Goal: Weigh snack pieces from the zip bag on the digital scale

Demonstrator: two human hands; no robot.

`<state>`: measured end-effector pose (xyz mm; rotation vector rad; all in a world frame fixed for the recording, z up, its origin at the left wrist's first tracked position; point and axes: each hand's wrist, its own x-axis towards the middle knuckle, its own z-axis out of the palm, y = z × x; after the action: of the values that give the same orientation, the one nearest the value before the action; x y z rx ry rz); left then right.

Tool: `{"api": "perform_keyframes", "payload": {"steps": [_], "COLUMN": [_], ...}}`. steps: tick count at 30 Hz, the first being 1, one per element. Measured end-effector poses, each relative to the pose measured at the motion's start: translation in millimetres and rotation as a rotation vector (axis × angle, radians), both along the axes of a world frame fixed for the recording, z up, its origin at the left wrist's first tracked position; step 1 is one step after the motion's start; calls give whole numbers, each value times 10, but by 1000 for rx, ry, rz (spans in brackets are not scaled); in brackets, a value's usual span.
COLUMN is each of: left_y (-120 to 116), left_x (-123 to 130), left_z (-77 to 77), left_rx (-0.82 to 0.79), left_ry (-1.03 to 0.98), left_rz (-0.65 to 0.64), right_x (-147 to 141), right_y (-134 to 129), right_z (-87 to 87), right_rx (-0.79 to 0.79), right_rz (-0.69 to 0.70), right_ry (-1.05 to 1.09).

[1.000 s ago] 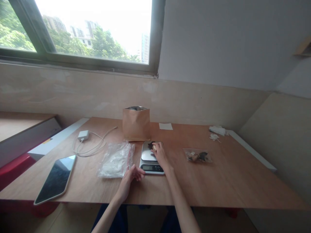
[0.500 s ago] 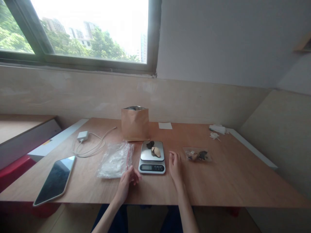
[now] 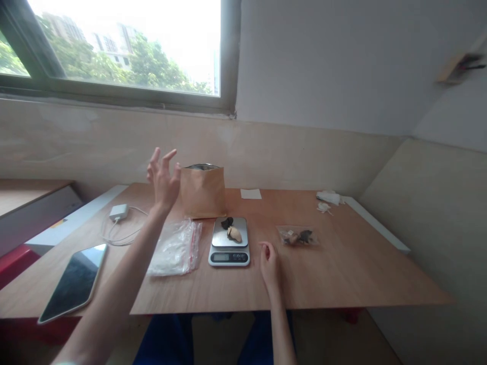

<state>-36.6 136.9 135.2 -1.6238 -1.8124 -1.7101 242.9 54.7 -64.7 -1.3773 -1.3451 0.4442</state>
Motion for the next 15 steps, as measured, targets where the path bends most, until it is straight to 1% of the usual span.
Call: {"api": "perform_keyframes", "payload": {"steps": [1,2,3,4,6,7,8,10,12,13,15], "left_y": [138,259,360,436,504,498,469,368,249,194,100], "left_x": [-75,-143,-202,-252,-318,-336,-344,-340,-314,-296,-256], "left_z": [70,106,108,79,-56,-149,-249,-451,-627,-700,-815], "left_rx": [-25,-55,-95,-150,-276,-322,-333,-287,-182,-118,7], "left_ry": [25,41,47,53,89,113,130,116,45,-10,-144], "left_rz": [17,25,23,7,-62,-106,-137,-110,-81,-100,-193], "right_x": [4,7,9,11,10,8,6,-1,-13,-23,-57], "right_y": [-1,-3,-6,-9,-13,-15,-15,-14,-11,-12,-23], "right_z": [-1,-2,-2,-2,-1,0,1,4,11,17,34], "right_rx": [-1,-1,-1,-1,-1,-2,-6,-14,-18,-14,0], "right_rz": [-3,-6,-11,-18,-22,-19,-12,2,14,22,46], "right_ry": [13,22,29,33,35,34,34,32,26,20,-1]}}
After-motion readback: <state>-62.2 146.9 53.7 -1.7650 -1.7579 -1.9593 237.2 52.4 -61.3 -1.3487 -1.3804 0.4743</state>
